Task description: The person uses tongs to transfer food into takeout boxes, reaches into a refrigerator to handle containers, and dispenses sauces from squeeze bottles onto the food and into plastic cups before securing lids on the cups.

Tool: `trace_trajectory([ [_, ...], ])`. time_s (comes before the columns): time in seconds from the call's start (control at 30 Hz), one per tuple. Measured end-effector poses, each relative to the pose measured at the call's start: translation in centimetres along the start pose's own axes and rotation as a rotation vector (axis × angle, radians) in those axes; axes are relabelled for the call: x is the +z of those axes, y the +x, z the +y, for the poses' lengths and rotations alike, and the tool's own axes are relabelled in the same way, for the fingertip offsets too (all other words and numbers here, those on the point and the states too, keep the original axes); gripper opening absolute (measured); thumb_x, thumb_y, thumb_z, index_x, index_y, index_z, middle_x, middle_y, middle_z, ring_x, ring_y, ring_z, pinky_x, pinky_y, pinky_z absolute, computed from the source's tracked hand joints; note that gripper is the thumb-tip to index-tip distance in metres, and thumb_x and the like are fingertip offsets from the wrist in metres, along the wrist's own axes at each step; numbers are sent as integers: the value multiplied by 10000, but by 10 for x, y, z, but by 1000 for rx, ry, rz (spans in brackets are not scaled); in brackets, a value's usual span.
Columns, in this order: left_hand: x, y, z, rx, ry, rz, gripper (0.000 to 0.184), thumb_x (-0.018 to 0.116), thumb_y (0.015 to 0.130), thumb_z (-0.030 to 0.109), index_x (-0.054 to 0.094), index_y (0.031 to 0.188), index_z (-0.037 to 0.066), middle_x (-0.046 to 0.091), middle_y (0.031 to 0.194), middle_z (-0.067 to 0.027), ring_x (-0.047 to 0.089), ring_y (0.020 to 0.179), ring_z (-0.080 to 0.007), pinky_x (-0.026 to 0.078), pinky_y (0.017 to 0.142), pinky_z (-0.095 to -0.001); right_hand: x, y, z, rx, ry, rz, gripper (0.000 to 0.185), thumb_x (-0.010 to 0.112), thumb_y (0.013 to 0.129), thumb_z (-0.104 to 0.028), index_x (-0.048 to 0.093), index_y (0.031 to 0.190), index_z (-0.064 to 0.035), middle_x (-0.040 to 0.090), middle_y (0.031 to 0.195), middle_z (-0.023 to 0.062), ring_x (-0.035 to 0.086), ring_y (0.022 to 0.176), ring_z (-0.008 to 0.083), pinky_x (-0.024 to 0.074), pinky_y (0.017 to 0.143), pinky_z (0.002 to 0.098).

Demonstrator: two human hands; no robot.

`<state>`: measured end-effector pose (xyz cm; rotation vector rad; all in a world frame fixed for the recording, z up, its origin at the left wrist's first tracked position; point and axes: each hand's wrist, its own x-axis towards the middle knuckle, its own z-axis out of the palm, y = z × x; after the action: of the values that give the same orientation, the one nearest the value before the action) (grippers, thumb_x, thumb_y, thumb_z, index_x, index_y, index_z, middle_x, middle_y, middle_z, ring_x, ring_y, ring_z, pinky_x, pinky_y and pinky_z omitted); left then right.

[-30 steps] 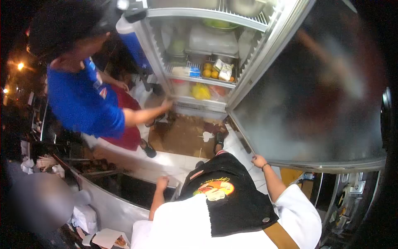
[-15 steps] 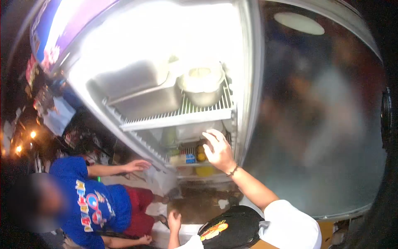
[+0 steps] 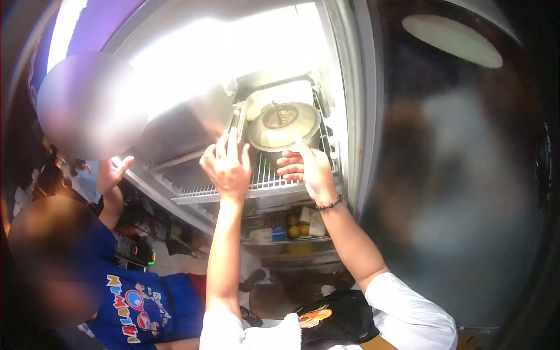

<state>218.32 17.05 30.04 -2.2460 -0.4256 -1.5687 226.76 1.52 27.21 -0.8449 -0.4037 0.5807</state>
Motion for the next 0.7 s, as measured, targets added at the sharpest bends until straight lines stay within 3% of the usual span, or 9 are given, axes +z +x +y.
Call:
trace_trajectory([
  [0.13,6,12,-13,64,7,36,321,685,659,73,668,968,159,602,866,14,510,894,-203,356,812,-380,-1,5,2,-124,-32,91,396,499,941,-307,560,897,82,650,753,191,666,609,227,535,520,263],
  [0.23,3,7,-25,128,-24,74,311,682,664,63,669,962,154,602,858,16,518,879,-201,359,807,-370,1,4,11,-219,-1,161,351,492,940,-232,575,816,85,649,691,180,662,569,203,525,481,243],
  [0.37,-14,-7,-28,125,-91,134,284,666,688,25,691,942,150,616,855,16,506,856,-219,368,819,-358,3,-6,11,-270,-7,192,344,508,937,-232,583,814,81,651,693,162,661,571,186,518,487,243],
  [0.43,-13,-12,-28,115,-96,136,262,661,706,12,701,930,140,619,856,14,496,854,-225,368,828,-357,1,1,13,-240,-21,166,344,503,942,-227,584,862,98,656,737,179,672,611,222,547,538,273],
  [0.53,-11,-14,-31,102,-131,167,222,658,726,12,706,918,113,612,858,3,481,859,-215,361,837,-353,8,0,15,-254,31,190,314,512,936,-206,591,818,74,645,690,134,663,580,183,520,507,239],
  [0.7,-3,-17,-30,87,-202,206,268,631,703,-17,707,929,106,605,859,-15,469,851,-225,349,852,-352,3,12,22,-279,38,163,331,526,942,-246,587,888,74,657,748,163,675,648,198,551,561,256],
])
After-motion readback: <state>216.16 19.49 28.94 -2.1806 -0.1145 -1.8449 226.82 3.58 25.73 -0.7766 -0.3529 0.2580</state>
